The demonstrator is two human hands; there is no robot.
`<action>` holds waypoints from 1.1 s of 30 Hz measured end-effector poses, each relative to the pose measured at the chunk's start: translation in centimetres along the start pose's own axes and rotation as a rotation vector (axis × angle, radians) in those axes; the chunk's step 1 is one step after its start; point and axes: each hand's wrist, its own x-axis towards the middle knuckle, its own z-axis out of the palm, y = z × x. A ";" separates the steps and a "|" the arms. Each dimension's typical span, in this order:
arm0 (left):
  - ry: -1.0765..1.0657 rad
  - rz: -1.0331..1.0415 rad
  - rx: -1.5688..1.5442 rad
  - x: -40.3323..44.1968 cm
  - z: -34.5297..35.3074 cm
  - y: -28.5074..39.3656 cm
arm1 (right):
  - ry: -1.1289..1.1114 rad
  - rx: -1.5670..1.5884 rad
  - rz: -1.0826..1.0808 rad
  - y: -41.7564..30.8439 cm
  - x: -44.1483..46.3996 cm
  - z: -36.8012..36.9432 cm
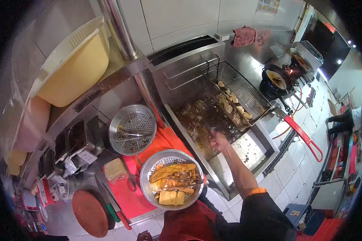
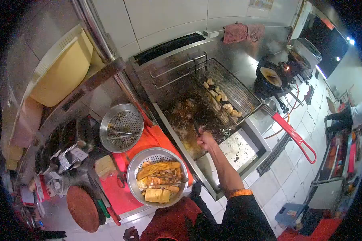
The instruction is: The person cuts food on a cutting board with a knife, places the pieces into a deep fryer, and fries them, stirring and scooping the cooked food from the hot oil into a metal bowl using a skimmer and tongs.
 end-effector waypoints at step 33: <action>-0.055 -0.027 0.133 0.5 1.4 -2.3 | -0.199 0.221 0.230 -0.4 -5.3 -6.9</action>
